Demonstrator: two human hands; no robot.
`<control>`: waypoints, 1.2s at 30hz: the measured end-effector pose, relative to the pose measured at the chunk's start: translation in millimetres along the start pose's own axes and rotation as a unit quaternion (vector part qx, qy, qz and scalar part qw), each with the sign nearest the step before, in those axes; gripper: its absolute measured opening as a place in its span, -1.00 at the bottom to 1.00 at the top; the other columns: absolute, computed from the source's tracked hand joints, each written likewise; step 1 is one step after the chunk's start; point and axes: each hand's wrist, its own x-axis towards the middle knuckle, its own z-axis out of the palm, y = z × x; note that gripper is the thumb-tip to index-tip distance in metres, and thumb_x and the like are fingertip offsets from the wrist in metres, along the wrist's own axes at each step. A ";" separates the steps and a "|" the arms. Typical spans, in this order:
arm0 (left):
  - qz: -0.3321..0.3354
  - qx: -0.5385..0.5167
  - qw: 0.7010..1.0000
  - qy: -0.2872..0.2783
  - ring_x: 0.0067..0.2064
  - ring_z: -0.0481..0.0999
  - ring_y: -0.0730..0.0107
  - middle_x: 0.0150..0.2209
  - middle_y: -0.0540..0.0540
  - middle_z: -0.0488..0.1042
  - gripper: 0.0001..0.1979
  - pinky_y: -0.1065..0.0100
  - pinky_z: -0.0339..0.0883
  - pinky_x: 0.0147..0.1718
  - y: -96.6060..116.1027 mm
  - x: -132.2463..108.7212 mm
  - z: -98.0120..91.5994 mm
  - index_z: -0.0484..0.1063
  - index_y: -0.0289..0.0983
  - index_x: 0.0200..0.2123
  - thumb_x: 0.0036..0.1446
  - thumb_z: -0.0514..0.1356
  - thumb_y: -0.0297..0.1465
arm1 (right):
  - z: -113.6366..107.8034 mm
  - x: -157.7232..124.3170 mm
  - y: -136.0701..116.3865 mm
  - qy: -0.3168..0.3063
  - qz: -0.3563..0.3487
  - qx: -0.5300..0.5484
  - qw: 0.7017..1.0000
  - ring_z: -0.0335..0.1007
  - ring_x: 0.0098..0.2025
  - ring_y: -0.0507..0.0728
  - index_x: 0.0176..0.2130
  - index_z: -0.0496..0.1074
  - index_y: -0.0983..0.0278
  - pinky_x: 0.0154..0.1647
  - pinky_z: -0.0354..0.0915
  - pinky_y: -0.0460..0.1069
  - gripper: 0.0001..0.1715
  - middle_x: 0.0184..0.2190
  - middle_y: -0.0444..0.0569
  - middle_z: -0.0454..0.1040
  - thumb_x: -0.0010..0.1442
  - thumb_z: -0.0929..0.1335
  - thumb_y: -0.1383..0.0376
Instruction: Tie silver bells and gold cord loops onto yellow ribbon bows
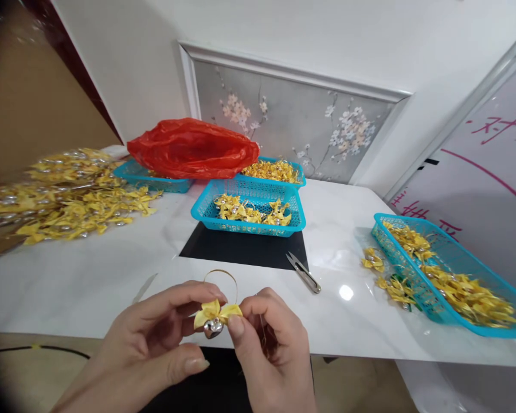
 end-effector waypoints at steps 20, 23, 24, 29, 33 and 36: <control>0.134 0.211 0.965 0.075 -0.25 0.62 0.37 -0.31 0.06 0.67 -0.74 0.54 0.48 -0.28 2.2 3.2 4.5 0.69 -0.01 -0.33 0.13 0.26 -0.52 | 15.1 -13.1 7.4 0.088 -0.242 -0.354 0.899 0.36 -0.51 0.01 -0.19 0.43 0.24 -0.45 0.27 -0.08 -0.90 -0.47 -0.13 0.44 0.34 0.30 0.37; 0.112 0.195 0.972 0.074 -0.27 0.61 0.40 -0.32 0.07 0.66 -0.75 0.57 0.47 -0.30 0.2 5.0 2.4 0.68 -0.02 -0.34 0.14 0.26 -0.52 | 11.2 -10.8 3.6 0.001 -0.068 -0.176 0.982 0.12 -0.60 -0.02 -0.34 0.42 0.26 -0.62 0.06 -0.10 -0.74 -0.57 -0.16 0.27 0.35 0.27 0.21; 0.103 0.190 0.973 0.076 -0.27 0.61 0.41 -0.31 0.07 0.66 -0.75 0.57 0.47 -0.29 -0.5 5.5 1.8 0.68 -0.03 -0.34 0.14 0.26 -0.51 | 9.9 -9.9 1.5 -0.026 -0.003 -0.113 0.993 0.04 -0.61 -0.03 -0.39 0.41 0.27 -0.66 -0.03 -0.11 -0.66 -0.59 -0.17 0.24 0.34 0.28 0.13; 0.056 0.131 0.987 0.076 -0.24 0.61 0.36 -0.27 0.02 0.65 -0.85 0.52 0.49 -0.26 -4.6 4.5 -0.3 0.68 -0.06 -0.31 0.11 0.32 -0.43 | 5.7 -5.2 -6.5 -0.081 0.148 0.040 0.985 -0.14 -0.64 -0.09 -0.49 0.35 0.31 -0.64 -0.23 -0.11 -0.49 -0.66 -0.24 0.10 0.26 0.33 -0.04; 0.022 0.079 0.994 0.076 -0.29 0.58 0.38 -0.28 0.02 0.62 -0.82 0.52 0.50 -0.33 -7.6 3.8 0.6 0.68 -0.08 -0.31 -0.03 0.42 -0.44 | 5.8 -2.9 -6.9 -0.078 0.107 -0.011 0.991 0.00 -0.59 -0.04 -0.51 0.35 0.30 -0.61 -0.10 -0.11 -0.50 -0.62 -0.18 0.22 0.25 0.34 -0.02; 0.022 0.077 0.994 0.071 -0.27 0.58 0.40 -0.29 0.04 0.62 -0.84 0.54 0.49 -0.29 -8.1 5.7 1.1 0.68 -0.07 -0.33 0.00 0.40 -0.45 | 6.4 -2.7 -5.7 -0.054 0.059 -0.046 0.996 0.11 -0.57 -0.03 -0.51 0.38 0.29 -0.56 0.04 -0.12 -0.54 -0.61 -0.16 0.29 0.28 0.33 0.03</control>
